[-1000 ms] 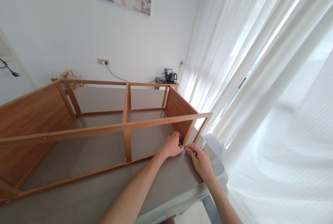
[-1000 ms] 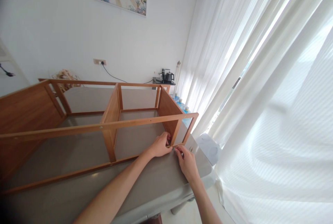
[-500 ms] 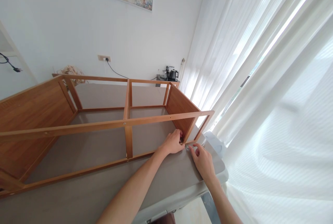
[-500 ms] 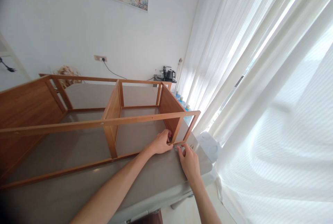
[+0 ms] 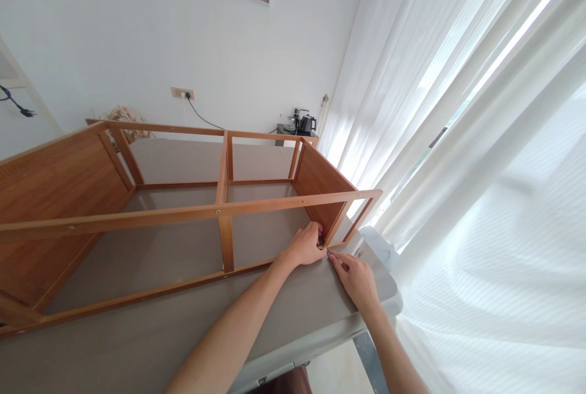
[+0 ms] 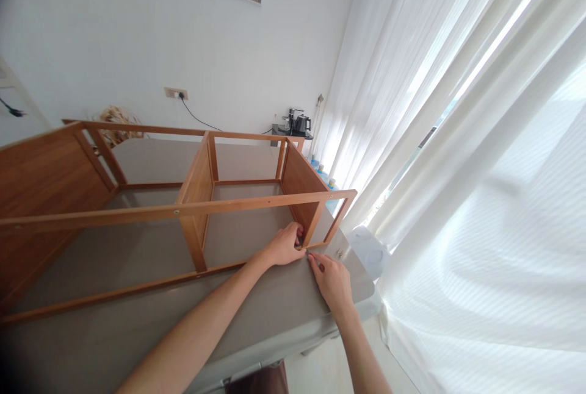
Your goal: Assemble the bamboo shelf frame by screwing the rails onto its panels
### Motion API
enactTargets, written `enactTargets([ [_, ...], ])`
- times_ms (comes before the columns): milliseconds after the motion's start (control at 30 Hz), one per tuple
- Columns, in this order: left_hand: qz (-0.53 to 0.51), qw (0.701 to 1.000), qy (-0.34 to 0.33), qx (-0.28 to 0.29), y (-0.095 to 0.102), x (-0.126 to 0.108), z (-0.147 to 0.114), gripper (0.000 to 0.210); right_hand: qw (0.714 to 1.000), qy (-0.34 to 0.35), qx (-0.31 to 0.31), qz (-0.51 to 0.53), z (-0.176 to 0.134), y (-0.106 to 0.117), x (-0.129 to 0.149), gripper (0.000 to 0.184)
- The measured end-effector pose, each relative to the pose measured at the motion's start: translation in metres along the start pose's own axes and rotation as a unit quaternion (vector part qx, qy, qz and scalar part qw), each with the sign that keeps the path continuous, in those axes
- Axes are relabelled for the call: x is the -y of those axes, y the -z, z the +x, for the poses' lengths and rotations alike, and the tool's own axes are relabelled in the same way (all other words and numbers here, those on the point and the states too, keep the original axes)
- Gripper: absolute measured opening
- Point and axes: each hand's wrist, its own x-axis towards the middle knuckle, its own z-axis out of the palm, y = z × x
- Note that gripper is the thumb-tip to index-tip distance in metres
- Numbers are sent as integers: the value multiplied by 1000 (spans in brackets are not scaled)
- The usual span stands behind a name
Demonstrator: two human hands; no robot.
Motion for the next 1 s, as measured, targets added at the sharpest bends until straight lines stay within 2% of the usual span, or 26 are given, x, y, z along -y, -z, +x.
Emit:
enactTargets([
  [200, 0, 1000, 7, 8, 4, -4, -1, 39, 999, 26, -20, 1, -1, -3, 0, 38],
  [500, 2, 1000, 17, 18, 8, -8, -3, 39, 999, 32, -7, 17, -1, 0, 1, 40],
  [833, 9, 1000, 12, 8, 5, -7, -3, 37, 999, 27, -19, 11, -3, 3, 7, 38],
  [1000, 19, 999, 24, 9, 3, -6, -2, 38, 997, 17, -21, 69, -4, 3, 6, 37],
])
